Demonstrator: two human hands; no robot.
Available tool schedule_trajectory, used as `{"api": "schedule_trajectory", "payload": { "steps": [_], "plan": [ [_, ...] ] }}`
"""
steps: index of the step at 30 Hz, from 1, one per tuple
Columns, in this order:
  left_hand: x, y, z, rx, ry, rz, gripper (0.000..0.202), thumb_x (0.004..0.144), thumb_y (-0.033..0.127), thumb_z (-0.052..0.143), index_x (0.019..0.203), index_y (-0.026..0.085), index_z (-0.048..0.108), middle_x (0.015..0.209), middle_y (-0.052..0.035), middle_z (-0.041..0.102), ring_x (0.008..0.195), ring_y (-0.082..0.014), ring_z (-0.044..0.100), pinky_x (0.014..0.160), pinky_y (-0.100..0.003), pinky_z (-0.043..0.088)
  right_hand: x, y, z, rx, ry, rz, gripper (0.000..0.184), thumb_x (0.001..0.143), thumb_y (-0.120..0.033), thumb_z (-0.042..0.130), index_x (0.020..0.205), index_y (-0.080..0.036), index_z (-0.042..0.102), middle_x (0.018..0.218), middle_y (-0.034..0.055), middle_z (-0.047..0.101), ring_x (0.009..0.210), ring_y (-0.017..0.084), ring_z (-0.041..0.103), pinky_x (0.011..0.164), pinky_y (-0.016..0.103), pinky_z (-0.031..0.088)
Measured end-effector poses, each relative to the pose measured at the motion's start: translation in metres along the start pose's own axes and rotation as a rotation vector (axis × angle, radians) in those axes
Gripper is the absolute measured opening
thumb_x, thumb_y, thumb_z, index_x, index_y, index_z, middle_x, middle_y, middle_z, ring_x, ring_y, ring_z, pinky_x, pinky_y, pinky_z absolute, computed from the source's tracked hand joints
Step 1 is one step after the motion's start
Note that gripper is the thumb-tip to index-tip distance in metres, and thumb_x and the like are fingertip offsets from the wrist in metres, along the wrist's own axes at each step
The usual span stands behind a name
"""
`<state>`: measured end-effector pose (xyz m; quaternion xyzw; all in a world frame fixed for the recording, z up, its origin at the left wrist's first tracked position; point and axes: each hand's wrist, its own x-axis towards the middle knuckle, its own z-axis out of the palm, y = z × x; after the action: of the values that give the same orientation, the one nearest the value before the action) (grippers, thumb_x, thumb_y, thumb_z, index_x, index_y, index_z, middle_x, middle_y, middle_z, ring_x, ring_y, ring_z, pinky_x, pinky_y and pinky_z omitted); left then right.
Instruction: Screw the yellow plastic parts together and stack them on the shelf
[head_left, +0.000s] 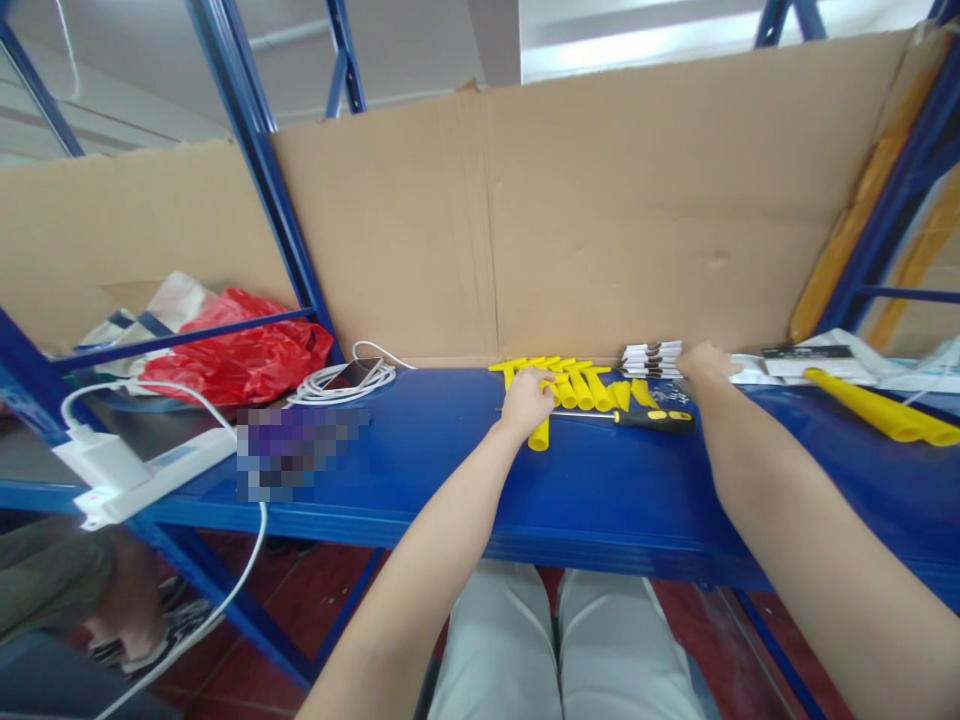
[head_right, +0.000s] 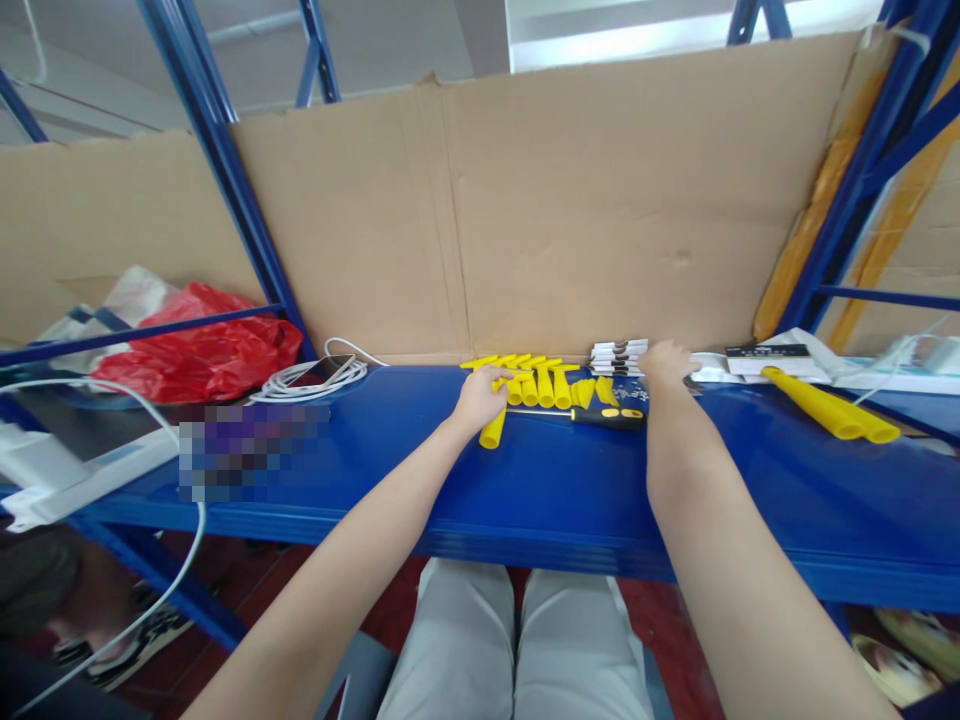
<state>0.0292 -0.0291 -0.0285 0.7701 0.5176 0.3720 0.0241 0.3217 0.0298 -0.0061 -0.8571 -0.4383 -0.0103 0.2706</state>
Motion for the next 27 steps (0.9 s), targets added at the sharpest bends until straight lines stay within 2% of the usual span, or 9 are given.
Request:
{"api": "schedule_trajectory", "payload": {
  "steps": [3,6,9,13,16,20,24,27],
  "plan": [
    [0.001,-0.001,0.001,-0.003,0.003,0.015,0.033,0.08,0.003,0.055,0.103,0.017,0.076,0.116,-0.0073,0.073,0.115,-0.0213,0.064,0.107,-0.034,0.046,-0.002,0.01,-0.007,-0.067,-0.116,0.195,0.053,0.084,-0.026,0.059,0.132,-0.005,0.054,0.131,0.0347,0.05,0.128,0.04,0.043,0.089,0.052,0.039],
    [0.001,-0.002,0.002,-0.011,0.006,0.012,0.033,0.08,0.003,0.055,0.102,0.017,0.076,0.116,-0.007,0.073,0.115,-0.0213,0.064,0.108,-0.035,0.045,0.0,0.019,-0.011,-0.109,-0.169,0.223,0.056,0.078,-0.025,0.068,0.131,-0.008,0.057,0.131,0.0335,0.051,0.128,0.042,0.044,0.092,0.056,0.036],
    [0.002,-0.002,0.001,-0.021,0.006,-0.002,0.033,0.08,0.003,0.055,0.102,0.017,0.076,0.115,-0.007,0.073,0.116,-0.021,0.063,0.108,-0.034,0.045,0.003,0.025,-0.013,-0.101,-0.187,0.248,0.055,0.074,-0.021,0.072,0.127,-0.01,0.06,0.129,0.0327,0.054,0.126,0.041,0.047,0.09,0.052,0.04],
    [0.001,-0.001,0.001,-0.039,0.02,-0.004,0.032,0.079,0.001,0.056,0.1,0.016,0.076,0.114,-0.0084,0.073,0.115,-0.0215,0.064,0.107,-0.034,0.046,-0.001,0.03,-0.018,-0.054,-0.101,0.226,0.051,0.074,-0.024,0.074,0.122,-0.011,0.063,0.129,0.0338,0.053,0.129,0.042,0.045,0.091,0.051,0.041],
    [0.001,-0.002,0.001,-0.038,0.025,0.004,0.033,0.079,0.001,0.055,0.1,0.016,0.076,0.114,-0.0081,0.073,0.115,-0.0214,0.064,0.107,-0.034,0.046,-0.009,0.032,-0.022,-0.008,-0.031,0.187,0.057,0.076,-0.029,0.074,0.127,-0.009,0.059,0.132,0.0341,0.051,0.134,0.042,0.041,0.098,0.053,0.037],
    [0.002,-0.003,0.001,-0.039,0.012,0.007,0.034,0.079,0.002,0.055,0.1,0.017,0.076,0.114,-0.0073,0.073,0.114,-0.0206,0.064,0.107,-0.033,0.046,-0.018,0.03,-0.03,0.064,0.05,0.213,0.067,0.078,-0.034,0.072,0.136,-0.008,0.05,0.14,0.0343,0.046,0.139,0.039,0.034,0.102,0.053,0.035],
    [0.002,-0.003,0.0,-0.039,0.024,-0.006,0.033,0.08,0.001,0.054,0.099,0.017,0.076,0.114,-0.0074,0.073,0.114,-0.0204,0.064,0.108,-0.032,0.045,-0.024,0.016,-0.047,0.19,0.185,0.231,0.07,0.083,-0.039,0.068,0.138,-0.003,0.044,0.143,0.0319,0.044,0.138,0.034,0.035,0.11,0.048,0.026],
    [0.002,-0.001,-0.002,-0.043,0.016,-0.023,0.033,0.08,0.001,0.054,0.1,0.015,0.077,0.114,-0.0085,0.073,0.113,-0.0206,0.065,0.107,-0.031,0.045,-0.029,-0.008,-0.061,0.326,0.252,0.156,0.067,0.084,-0.041,0.065,0.135,-0.005,0.043,0.141,0.0295,0.046,0.134,0.034,0.035,0.109,0.048,0.026]
  ]
}}
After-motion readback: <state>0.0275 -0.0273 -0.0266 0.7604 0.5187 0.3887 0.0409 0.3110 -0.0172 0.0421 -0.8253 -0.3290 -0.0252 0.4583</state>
